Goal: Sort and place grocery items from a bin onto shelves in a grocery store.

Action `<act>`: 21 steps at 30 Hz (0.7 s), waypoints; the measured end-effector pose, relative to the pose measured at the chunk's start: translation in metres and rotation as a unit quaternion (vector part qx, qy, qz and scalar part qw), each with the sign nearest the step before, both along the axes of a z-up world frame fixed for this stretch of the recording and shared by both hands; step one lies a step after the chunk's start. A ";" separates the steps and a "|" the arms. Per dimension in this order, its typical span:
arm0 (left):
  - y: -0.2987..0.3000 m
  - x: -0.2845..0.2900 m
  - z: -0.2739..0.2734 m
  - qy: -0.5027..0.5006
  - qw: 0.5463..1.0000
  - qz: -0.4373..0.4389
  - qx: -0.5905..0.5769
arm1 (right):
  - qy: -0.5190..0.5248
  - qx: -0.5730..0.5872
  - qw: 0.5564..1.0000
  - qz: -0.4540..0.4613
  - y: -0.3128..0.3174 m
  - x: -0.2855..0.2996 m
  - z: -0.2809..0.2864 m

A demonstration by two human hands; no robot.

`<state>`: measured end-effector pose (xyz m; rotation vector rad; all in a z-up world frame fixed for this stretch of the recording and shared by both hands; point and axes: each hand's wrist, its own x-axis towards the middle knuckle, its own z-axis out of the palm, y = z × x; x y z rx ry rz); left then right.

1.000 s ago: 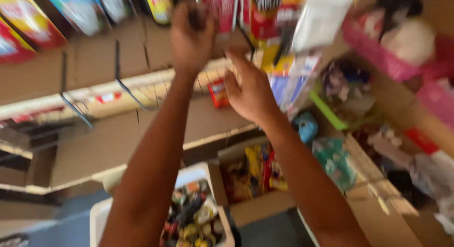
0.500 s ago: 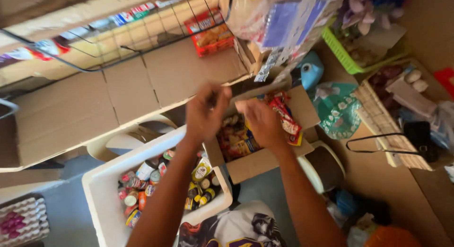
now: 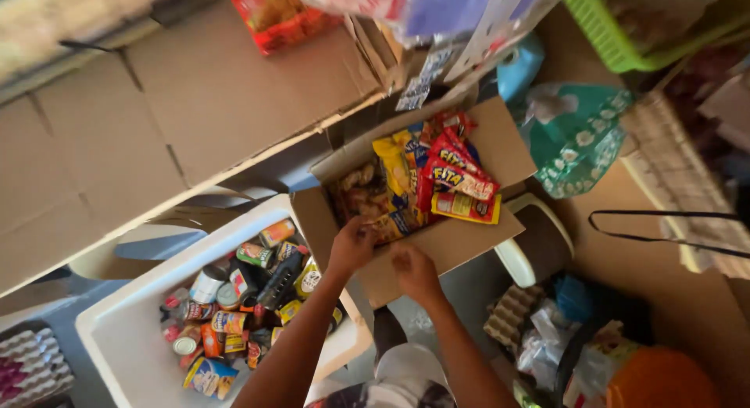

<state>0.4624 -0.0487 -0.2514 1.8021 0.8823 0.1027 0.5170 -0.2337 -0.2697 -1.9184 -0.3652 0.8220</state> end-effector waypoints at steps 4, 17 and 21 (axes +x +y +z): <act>-0.003 0.008 -0.077 -0.068 0.996 -0.022 0.050 | -0.064 -0.042 0.997 -0.021 0.016 0.029 -0.030; 0.003 0.033 -0.146 0.070 0.994 -0.035 0.077 | -0.201 -0.147 0.966 0.064 0.052 0.086 -0.090; -0.004 0.025 -0.178 0.026 0.989 -0.077 0.124 | -0.179 -0.257 0.940 0.139 0.065 0.077 -0.093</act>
